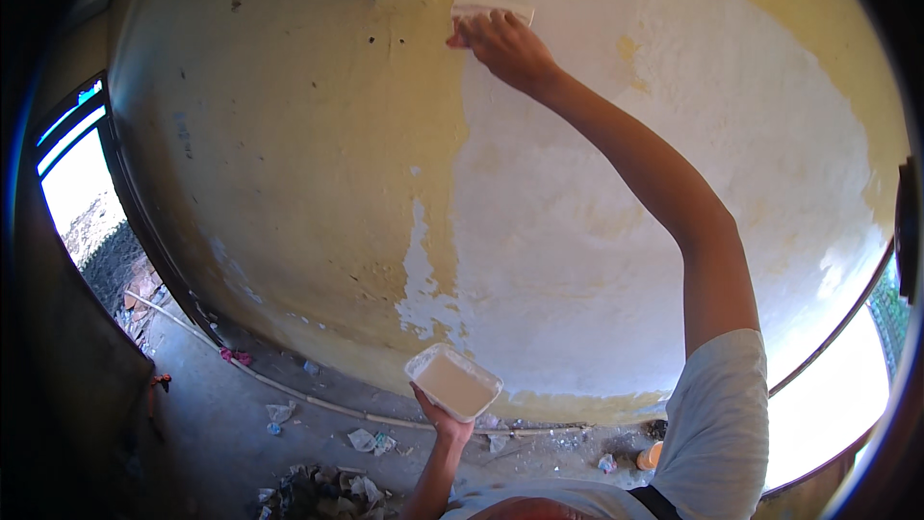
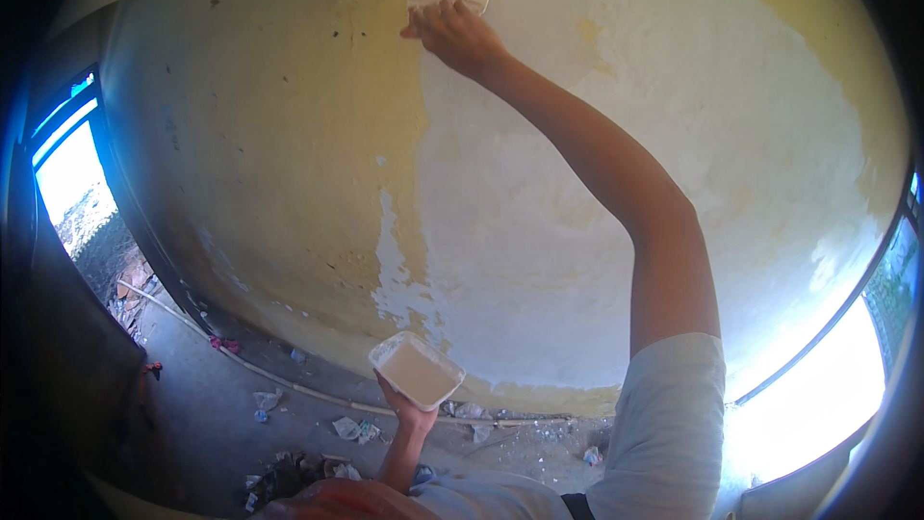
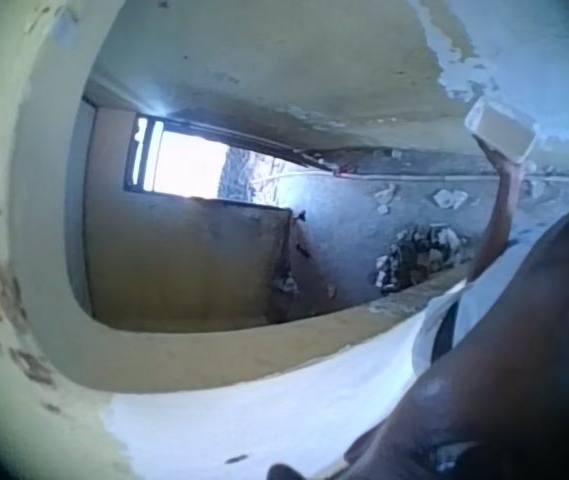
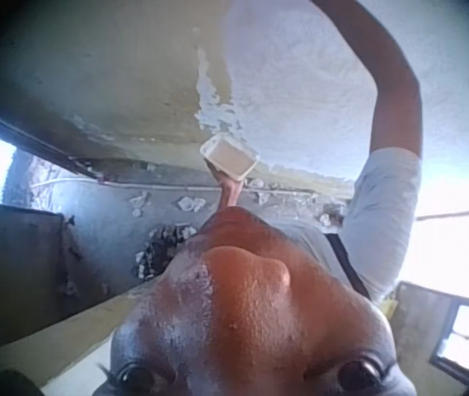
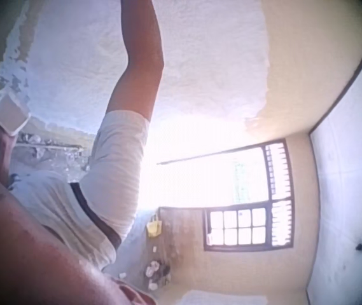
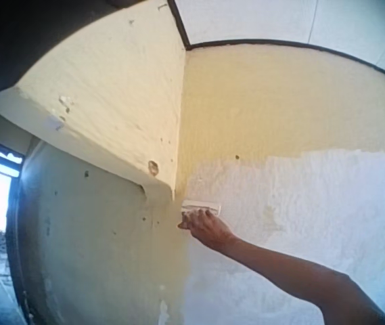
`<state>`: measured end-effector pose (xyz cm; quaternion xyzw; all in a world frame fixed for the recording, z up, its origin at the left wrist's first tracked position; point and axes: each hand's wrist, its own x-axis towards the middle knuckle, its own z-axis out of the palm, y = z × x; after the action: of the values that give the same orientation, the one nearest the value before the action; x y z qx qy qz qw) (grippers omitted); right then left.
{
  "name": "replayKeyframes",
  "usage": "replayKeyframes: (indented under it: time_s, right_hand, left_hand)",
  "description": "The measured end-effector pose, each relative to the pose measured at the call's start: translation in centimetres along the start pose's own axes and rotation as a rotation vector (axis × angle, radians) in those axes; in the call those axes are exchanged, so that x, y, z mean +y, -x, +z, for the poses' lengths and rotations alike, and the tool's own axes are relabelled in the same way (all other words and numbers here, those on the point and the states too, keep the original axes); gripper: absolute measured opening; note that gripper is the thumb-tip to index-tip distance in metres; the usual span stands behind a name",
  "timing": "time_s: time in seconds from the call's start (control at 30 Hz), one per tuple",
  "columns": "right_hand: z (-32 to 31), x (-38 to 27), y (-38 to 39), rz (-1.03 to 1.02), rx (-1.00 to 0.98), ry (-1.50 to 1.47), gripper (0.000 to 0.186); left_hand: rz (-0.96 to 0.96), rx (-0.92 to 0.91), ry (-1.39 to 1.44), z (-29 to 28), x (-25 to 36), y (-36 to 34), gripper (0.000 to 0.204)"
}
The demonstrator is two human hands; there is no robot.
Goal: The person patches a wall by repeatedly dipping a scraper into a container of white compound and spreading it over damaged areas on a yellow wall.
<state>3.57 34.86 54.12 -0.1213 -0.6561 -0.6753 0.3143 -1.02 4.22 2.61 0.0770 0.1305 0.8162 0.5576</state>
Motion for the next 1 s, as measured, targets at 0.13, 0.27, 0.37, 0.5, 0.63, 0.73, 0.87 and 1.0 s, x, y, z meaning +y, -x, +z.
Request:
replayKeyframes:
  time_s: [0.13,0.27,0.37,0.5,0.63,0.73,0.87,1.0]
  right_hand:
    - [-3.8,-2.1,6.1,-0.151,-0.142,-0.197,0.039]
    - [-6.5,0.4,5.0,-0.043,-0.065,-0.238,0.059]
    - [-5.0,5.7,0.5,0.097,0.118,-0.166,0.059]
    - [-2.0,8.9,-1.7,0.200,-0.055,-0.097,0.051]
    - [-0.3,5.1,3.1,0.126,-0.077,-0.077,0.044]
    - [-4.2,1.0,4.9,0.125,-0.200,-0.274,0.042]
    - [-10.0,-2.7,11.1,0.329,-0.178,-0.682,0.032]
    - [-17.9,-8.3,15.3,0.907,-0.285,-1.234,0.016]
  left_hand:
    - [-0.020,-0.005,-0.010,-0.4,-0.3,-0.1,0.069]
    - [-0.031,0.011,-0.013,0.1,-0.2,0.4,0.069]
    - [-0.042,-0.016,-0.016,-0.5,-1.0,-0.3,0.069]
    - [-0.061,0.014,0.010,0.4,-1.5,-0.3,0.069]
    - [-0.007,-0.005,0.011,1.5,-1.0,0.6,0.069]
    - [-0.007,-0.047,-0.039,0.4,-0.3,0.9,0.068]
    - [-0.045,-0.038,-0.040,0.3,-1.4,1.1,0.068]
    - [-0.083,-0.025,-0.005,0.9,-1.2,1.5,0.068]
